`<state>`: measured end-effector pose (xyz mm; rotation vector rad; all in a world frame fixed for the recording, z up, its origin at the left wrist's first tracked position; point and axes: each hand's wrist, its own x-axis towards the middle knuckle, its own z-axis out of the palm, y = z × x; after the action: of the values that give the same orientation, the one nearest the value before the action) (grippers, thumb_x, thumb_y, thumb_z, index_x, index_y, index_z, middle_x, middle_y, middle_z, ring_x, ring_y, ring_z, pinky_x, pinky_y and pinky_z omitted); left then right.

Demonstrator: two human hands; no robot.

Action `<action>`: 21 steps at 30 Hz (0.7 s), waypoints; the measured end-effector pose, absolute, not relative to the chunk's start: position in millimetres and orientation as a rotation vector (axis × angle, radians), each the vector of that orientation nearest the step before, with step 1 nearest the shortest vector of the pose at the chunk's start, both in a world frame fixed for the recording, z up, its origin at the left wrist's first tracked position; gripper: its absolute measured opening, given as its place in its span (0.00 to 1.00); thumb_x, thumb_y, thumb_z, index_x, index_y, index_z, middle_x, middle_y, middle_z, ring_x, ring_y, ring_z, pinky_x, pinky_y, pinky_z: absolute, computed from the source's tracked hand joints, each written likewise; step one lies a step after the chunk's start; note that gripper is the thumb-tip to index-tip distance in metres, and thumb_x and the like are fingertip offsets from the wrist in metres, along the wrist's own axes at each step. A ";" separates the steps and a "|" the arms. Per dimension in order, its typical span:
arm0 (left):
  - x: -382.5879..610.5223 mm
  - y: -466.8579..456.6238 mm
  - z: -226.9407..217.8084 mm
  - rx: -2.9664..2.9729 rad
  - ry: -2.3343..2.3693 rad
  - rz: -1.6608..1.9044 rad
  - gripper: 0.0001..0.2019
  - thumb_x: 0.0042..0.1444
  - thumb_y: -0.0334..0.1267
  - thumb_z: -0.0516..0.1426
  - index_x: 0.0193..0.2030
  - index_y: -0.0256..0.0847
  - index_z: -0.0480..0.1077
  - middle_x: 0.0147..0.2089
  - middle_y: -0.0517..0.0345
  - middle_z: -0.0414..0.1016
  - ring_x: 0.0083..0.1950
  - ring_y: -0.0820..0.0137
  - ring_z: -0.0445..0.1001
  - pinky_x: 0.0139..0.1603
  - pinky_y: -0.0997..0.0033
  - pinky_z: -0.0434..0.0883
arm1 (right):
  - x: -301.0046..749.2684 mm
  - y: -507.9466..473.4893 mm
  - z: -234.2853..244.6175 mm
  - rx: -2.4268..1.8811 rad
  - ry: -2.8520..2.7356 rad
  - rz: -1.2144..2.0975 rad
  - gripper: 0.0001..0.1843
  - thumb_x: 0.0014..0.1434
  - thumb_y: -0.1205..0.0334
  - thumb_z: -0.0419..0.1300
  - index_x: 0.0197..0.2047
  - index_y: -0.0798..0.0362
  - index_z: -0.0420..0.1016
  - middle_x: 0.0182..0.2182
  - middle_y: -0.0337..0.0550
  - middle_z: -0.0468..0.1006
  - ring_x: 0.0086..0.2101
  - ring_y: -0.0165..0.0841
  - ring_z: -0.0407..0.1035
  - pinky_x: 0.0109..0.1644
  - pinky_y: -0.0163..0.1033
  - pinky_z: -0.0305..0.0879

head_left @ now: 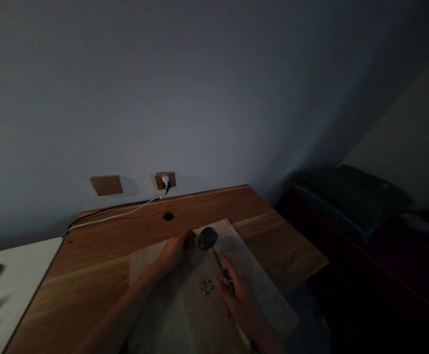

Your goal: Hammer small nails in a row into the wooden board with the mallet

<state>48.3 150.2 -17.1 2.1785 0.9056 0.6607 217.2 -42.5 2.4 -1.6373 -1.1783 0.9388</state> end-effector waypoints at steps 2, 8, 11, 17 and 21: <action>47.9 149.8 -15.5 2.147 0.897 0.666 0.19 0.50 0.24 0.58 0.48 0.41 0.73 0.40 0.56 0.83 0.39 0.66 0.80 0.42 0.70 0.73 | 213.0 -36.2 6.0 -1.621 -1.227 0.933 0.34 0.65 0.47 0.56 0.72 0.45 0.61 0.32 0.39 0.75 0.23 0.30 0.67 0.27 0.35 0.68; 47.9 153.1 -20.0 2.126 0.903 0.686 0.25 0.48 0.20 0.55 0.53 0.41 0.74 0.43 0.54 0.84 0.44 0.63 0.82 0.46 0.67 0.74 | 210.0 -30.0 2.4 -1.600 -1.254 0.940 0.34 0.65 0.48 0.56 0.72 0.44 0.61 0.36 0.41 0.76 0.27 0.33 0.70 0.31 0.37 0.72; 47.9 154.0 -21.0 2.130 0.874 0.703 0.25 0.47 0.20 0.56 0.52 0.40 0.74 0.40 0.55 0.84 0.41 0.64 0.82 0.44 0.69 0.75 | 210.8 -32.0 -0.6 -1.602 -1.244 0.924 0.32 0.65 0.49 0.56 0.71 0.44 0.62 0.39 0.44 0.77 0.30 0.34 0.72 0.34 0.38 0.74; 46.7 152.9 -21.0 2.093 0.863 0.709 0.24 0.48 0.20 0.56 0.52 0.41 0.74 0.40 0.55 0.84 0.41 0.64 0.82 0.44 0.69 0.74 | 208.7 -32.2 -2.4 -1.577 -1.250 0.877 0.31 0.66 0.49 0.56 0.71 0.43 0.63 0.44 0.45 0.78 0.37 0.36 0.74 0.43 0.43 0.76; 48.1 154.9 -25.5 2.129 0.870 0.729 0.22 0.49 0.21 0.56 0.50 0.40 0.75 0.41 0.54 0.83 0.43 0.63 0.81 0.46 0.68 0.73 | 209.6 -33.9 -4.5 -1.546 -1.264 0.907 0.31 0.66 0.48 0.57 0.70 0.44 0.65 0.43 0.45 0.78 0.36 0.37 0.73 0.45 0.44 0.75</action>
<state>48.1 154.9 -25.5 2.1295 0.8703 0.7291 209.6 -33.9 -4.5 -1.5459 -1.2636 0.9068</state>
